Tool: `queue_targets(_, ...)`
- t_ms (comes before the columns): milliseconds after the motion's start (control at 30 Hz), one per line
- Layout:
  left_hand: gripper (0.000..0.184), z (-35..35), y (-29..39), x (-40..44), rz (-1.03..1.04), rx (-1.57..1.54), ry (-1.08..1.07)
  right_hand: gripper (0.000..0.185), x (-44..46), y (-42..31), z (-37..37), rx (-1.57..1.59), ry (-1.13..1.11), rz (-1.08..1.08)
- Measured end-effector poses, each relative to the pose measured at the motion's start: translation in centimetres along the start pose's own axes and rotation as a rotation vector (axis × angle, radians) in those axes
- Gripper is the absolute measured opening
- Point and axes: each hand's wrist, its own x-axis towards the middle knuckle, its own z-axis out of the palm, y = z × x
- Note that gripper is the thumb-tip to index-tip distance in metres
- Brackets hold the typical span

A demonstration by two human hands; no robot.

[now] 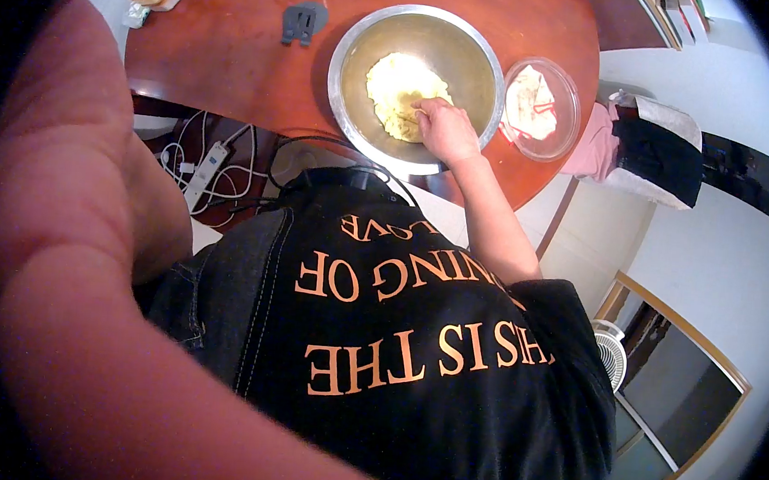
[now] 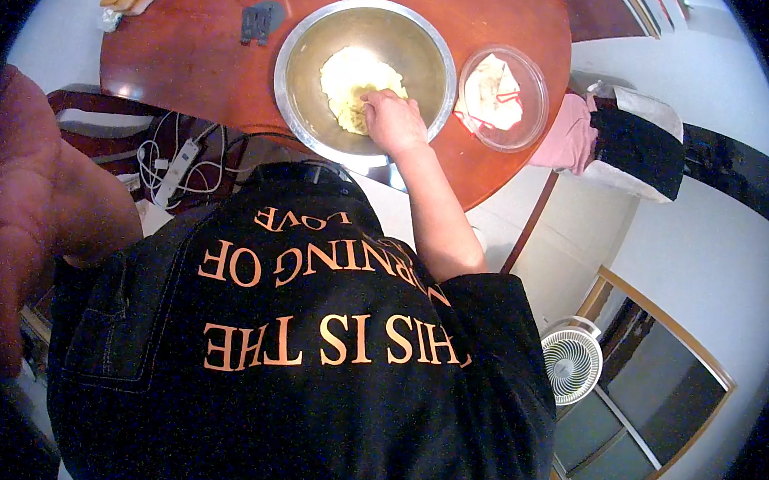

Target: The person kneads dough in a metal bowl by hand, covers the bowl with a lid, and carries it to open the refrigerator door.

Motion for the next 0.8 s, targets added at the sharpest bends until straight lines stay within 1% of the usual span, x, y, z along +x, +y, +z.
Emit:
queue_targets(433,0.038,-0.3,-1.0,0.6,0.023,0.008,0.055,0.025,0.3,0.5,0.6,0.023,0.06,-0.06)
queue_targets(667,0.038,-1.0,-3.5,0.9,0.041,0.067,0.177,0.024,0.5,0.9,0.9,0.067,0.073,-0.081)
queue_targets(733,0.038,-1.4,-5.1,0.7,0.006,0.14,0.258,0.024,0.5,0.7,0.8,0.098,0.072,-0.076)
queue_targets(800,0.038,-2.0,-7.6,-1.0,-0.097,0.237,0.318,0.024,0.6,0.6,0.4,0.139,0.067,-0.061)
